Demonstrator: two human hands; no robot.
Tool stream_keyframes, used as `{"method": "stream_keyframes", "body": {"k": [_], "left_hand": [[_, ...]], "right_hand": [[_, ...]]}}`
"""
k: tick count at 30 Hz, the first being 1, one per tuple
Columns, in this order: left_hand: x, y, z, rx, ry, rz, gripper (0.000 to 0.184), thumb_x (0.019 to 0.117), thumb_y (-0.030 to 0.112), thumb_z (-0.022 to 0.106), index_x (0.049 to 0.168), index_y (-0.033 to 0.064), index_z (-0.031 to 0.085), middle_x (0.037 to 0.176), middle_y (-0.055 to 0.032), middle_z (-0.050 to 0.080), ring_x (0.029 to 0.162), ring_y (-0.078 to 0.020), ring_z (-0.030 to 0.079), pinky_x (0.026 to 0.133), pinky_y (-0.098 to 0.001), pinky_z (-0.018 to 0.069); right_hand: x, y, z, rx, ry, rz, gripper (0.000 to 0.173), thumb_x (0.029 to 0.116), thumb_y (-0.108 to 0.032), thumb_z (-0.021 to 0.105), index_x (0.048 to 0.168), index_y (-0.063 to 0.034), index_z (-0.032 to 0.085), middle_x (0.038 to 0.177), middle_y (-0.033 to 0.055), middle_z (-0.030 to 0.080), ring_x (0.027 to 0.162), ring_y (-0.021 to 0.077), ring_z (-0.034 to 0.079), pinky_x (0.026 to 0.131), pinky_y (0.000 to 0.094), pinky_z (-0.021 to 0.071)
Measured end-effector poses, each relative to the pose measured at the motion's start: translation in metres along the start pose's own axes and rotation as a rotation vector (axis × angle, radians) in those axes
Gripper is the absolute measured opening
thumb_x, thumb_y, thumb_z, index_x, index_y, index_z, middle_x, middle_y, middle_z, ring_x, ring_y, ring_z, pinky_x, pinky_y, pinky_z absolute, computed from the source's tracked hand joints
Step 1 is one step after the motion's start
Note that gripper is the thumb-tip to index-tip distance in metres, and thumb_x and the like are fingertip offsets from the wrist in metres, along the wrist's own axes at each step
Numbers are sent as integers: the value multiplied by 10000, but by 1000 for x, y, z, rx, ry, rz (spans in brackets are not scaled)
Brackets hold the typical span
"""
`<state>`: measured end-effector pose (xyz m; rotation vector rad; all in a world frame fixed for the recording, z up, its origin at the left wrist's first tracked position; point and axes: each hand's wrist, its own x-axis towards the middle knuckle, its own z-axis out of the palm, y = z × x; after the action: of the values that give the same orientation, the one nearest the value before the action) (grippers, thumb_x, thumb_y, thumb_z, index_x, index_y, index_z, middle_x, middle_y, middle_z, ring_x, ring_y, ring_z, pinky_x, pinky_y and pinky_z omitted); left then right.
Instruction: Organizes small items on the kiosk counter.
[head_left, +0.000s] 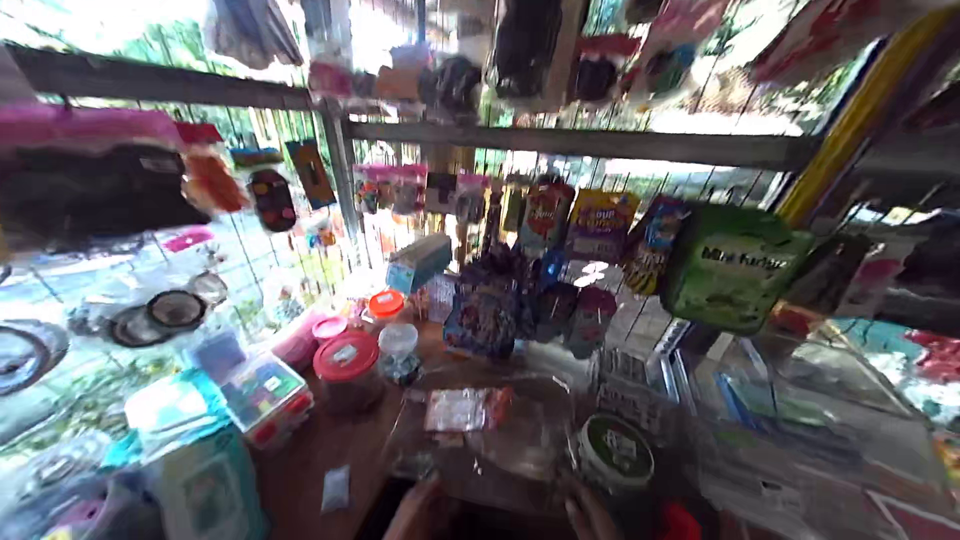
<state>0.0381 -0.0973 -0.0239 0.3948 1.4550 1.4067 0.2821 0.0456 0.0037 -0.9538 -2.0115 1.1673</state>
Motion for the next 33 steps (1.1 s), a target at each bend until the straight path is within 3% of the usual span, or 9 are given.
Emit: {"method": "stream_keyframes", "body": {"k": [2,6,10,13,18,24,27,29,33], "left_hand": [[12,10,7,-273,147,17,462,1128,348,319,1347,-16,498,1052,-130,710,896,-197,703,826,-369,581],[29,39,12,-412,328,7,486,1136,344,306,1503,26,298,1155,-196,658,935,-238,696,817,-393,577],[24,61,12,-364,370,65,442,1138,306,307,1504,69,380,1208,-193,632,973,-258,676,815,-414,578],[8,69,20,-374,352,223,396,1138,252,303,1463,70,438,1110,-129,681,891,-190,704,761,-364,598],[-24,76,19,-413,342,357,414,1139,214,252,1509,88,388,1179,-76,720,947,-158,731,812,-338,612],[-25,60,-5,-534,477,218,384,1139,269,283,1454,95,417,1081,-106,696,878,-196,718,754,-356,609],[-31,44,-15,-423,459,113,374,1132,280,316,1423,70,423,1046,-110,708,874,-186,726,763,-345,607],[-35,31,-18,-391,417,62,364,1130,281,323,1380,45,443,1072,-111,710,914,-192,723,797,-360,597],[-37,16,-14,-464,336,11,340,1128,269,313,1249,61,553,1047,-69,751,917,-171,739,802,-337,602]], "right_hand": [[-2,10,-2,-7,-17,-7,430,1001,1,466,1391,179,500,1322,338,606,1230,402,616,1096,476,469],[-8,27,3,-163,-78,-19,472,982,-40,521,1422,128,509,1319,320,618,1195,432,637,1057,526,498],[-6,29,12,-298,-92,-47,532,950,-105,571,1443,91,517,1346,328,597,1247,507,578,1088,666,399],[1,20,16,-342,-126,-9,524,979,-116,573,1457,87,501,1371,319,579,1270,493,564,1106,664,379],[18,9,27,-382,-204,4,547,1004,-121,574,1503,66,452,1468,336,496,1348,495,507,1141,612,380],[41,-17,27,-622,-421,-56,501,1035,-165,554,1496,22,489,1389,278,590,1271,419,599,1106,523,453],[37,-41,4,-749,-138,-292,353,970,-168,656,1281,-6,698,1209,213,716,1127,406,692,968,572,545],[46,-45,-19,-757,88,-337,360,894,-189,742,1211,-19,734,1278,267,665,1183,494,631,968,666,499],[80,-38,-53,-721,38,33,790,812,-384,865,1470,-82,547,1560,314,388,1421,552,376,1109,710,332]]}}
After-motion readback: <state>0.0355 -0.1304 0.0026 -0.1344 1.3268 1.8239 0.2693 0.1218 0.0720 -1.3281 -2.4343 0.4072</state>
